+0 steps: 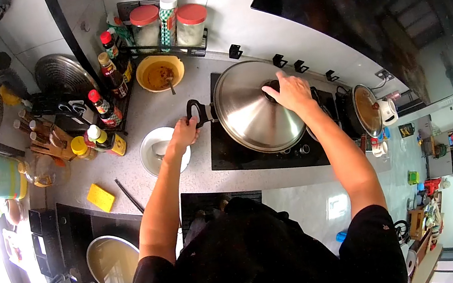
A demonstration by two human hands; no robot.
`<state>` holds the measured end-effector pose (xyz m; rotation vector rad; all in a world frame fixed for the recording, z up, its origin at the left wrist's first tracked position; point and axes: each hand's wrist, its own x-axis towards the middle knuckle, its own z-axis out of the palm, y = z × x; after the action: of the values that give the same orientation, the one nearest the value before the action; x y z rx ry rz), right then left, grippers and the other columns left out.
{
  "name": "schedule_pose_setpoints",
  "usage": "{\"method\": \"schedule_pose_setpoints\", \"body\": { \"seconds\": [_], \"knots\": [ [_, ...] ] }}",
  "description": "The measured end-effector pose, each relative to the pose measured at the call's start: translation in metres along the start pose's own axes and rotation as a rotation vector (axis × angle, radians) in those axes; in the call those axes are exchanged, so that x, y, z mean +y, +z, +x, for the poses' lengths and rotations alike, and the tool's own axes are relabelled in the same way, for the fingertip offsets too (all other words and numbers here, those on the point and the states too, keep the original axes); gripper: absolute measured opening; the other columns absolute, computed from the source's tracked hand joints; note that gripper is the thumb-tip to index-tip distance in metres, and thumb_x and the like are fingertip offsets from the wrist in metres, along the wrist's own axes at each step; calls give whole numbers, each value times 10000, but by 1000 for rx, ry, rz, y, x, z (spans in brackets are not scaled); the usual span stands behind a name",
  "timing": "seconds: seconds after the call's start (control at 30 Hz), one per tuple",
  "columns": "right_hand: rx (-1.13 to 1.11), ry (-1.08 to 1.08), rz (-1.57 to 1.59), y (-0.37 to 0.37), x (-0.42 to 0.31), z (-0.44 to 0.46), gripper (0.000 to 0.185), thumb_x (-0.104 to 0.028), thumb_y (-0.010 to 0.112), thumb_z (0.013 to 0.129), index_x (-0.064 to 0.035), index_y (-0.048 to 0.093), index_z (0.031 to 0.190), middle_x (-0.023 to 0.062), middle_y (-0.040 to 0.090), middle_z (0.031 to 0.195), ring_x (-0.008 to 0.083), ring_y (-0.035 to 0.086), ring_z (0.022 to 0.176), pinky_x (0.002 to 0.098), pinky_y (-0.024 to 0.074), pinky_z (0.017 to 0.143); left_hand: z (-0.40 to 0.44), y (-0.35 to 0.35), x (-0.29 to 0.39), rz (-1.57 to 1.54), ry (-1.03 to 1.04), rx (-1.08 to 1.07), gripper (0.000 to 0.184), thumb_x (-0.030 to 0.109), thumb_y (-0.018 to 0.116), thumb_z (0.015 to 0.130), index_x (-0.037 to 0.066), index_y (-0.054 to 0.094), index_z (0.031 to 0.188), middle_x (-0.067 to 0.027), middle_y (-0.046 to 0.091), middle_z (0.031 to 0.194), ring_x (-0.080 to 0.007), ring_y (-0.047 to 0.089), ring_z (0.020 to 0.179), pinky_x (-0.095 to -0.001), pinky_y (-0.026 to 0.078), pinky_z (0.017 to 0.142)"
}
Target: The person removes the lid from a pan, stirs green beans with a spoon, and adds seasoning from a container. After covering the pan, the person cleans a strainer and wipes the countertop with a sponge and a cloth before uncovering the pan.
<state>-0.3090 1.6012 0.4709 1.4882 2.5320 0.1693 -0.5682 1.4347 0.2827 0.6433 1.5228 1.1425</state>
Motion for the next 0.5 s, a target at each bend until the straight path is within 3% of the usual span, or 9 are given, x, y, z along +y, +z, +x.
{"method": "schedule_pose_setpoints", "body": {
  "seconds": [0.07,0.17,0.37,0.5],
  "knots": [
    [96,-187,61,1,11,-7,592,-525,589,953,-103,531,1364,260,632,1180,405,647,1096,496,526,937,-2,1,1,12,-2,17,343,343,535,1016,8,585,958,-33,584,701,-111,526,541,-273,436,458],
    [-83,-203,73,0,18,-4,531,-469,569,981,-139,488,1388,259,571,1232,414,617,1136,504,506,968,3,-2,-3,29,-8,-4,335,320,540,1007,-13,583,1012,-48,579,703,-121,515,534,-282,430,452],
    [25,-330,-66,24,27,2,464,-435,470,1034,-97,462,1352,255,607,1133,424,634,1081,506,517,898,1,0,-2,-14,-25,-18,320,302,551,1004,-17,575,1014,-50,568,701,-121,499,529,-279,426,446],
    [22,-280,-138,35,24,8,494,-461,432,1036,-45,502,1293,238,667,1029,406,670,999,498,518,869,2,-1,-7,-37,-24,-36,316,305,558,1006,-11,569,993,-44,565,703,-112,502,545,-274,420,441]
  ]
}}
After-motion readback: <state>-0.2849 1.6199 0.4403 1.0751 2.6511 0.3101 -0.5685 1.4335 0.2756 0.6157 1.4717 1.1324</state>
